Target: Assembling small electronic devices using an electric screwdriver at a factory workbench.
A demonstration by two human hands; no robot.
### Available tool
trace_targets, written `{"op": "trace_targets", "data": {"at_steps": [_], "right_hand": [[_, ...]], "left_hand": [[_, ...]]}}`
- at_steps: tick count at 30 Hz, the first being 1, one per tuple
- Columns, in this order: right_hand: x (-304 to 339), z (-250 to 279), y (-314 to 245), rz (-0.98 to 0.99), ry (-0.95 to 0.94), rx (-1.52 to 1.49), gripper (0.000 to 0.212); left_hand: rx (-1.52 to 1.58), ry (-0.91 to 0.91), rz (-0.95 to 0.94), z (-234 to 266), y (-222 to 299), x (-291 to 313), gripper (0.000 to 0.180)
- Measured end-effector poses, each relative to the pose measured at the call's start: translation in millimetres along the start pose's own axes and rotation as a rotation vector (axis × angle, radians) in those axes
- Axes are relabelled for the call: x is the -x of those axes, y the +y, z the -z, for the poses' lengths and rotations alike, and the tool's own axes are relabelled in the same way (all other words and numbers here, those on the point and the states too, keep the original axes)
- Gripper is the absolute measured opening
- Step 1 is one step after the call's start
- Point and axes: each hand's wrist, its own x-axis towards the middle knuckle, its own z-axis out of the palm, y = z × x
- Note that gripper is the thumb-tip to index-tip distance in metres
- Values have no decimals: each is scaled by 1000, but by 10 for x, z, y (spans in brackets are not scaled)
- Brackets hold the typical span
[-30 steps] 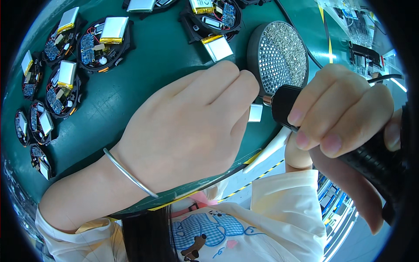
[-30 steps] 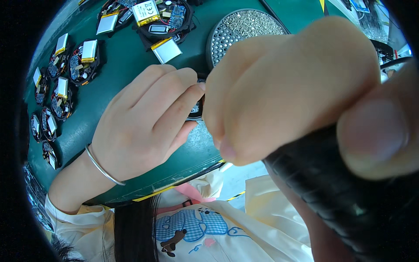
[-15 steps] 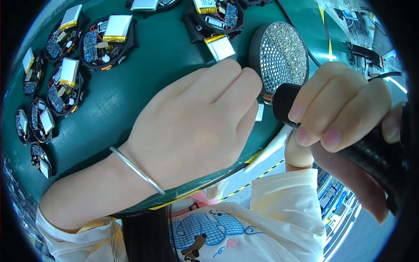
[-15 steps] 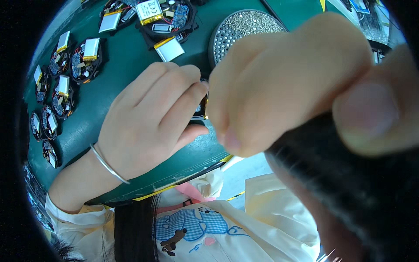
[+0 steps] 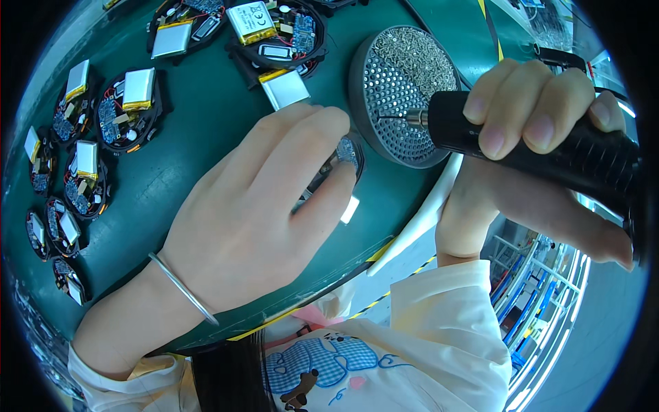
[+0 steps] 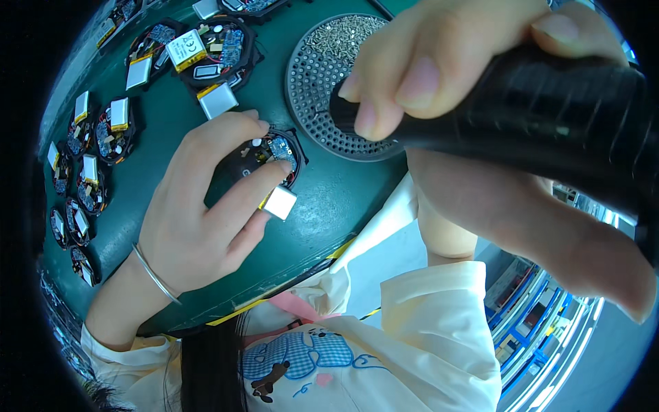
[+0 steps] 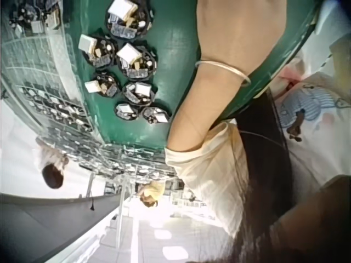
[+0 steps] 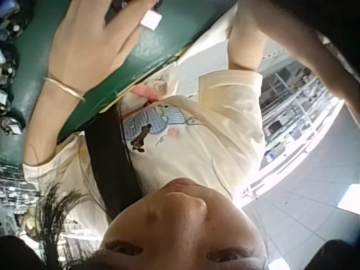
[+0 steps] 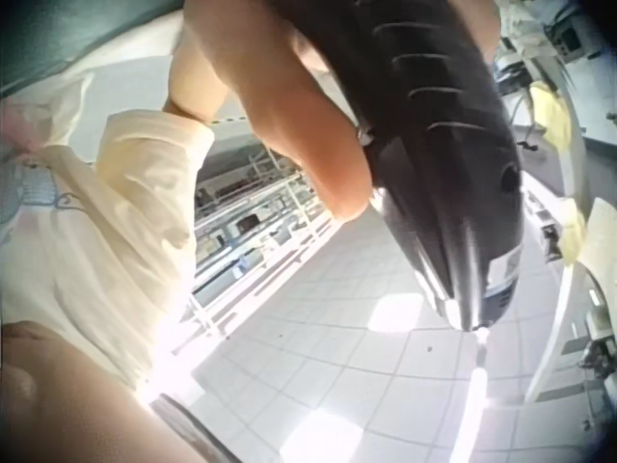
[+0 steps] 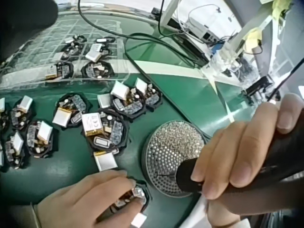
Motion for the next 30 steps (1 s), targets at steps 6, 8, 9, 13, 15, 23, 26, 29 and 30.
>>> {"op": "trace_targets", "data": {"at_steps": [6,8,9,13,15,23,26,29,30], "right_hand": [[15,-77,-5,-9,29,19,97],[40,-96,-48,5,77,25,95],[48,-87,-72,17,148,-45,91],[55,-263,-111,62,439,-270,76],[16,-333,-130,23,549,-388,66],[-6,-335,-107,17,546,-444,64],[-9,-351,-117,16,534,-441,64],[-6,-365,-94,18,521,-447,63],[-5,-366,-97,18,518,-446,63]], "left_hand": [[50,-15,-2,34,-33,-18,42],[95,8,-12,42,-45,-33,41],[222,61,18,47,-52,-43,41],[343,188,95,-3,-26,-127,35],[324,242,122,-48,-22,-148,29],[321,221,110,-9,-30,-147,23],[355,218,136,6,-10,-144,20],[331,223,133,0,-36,-119,19],[305,225,126,-1,-42,-117,18]]}}
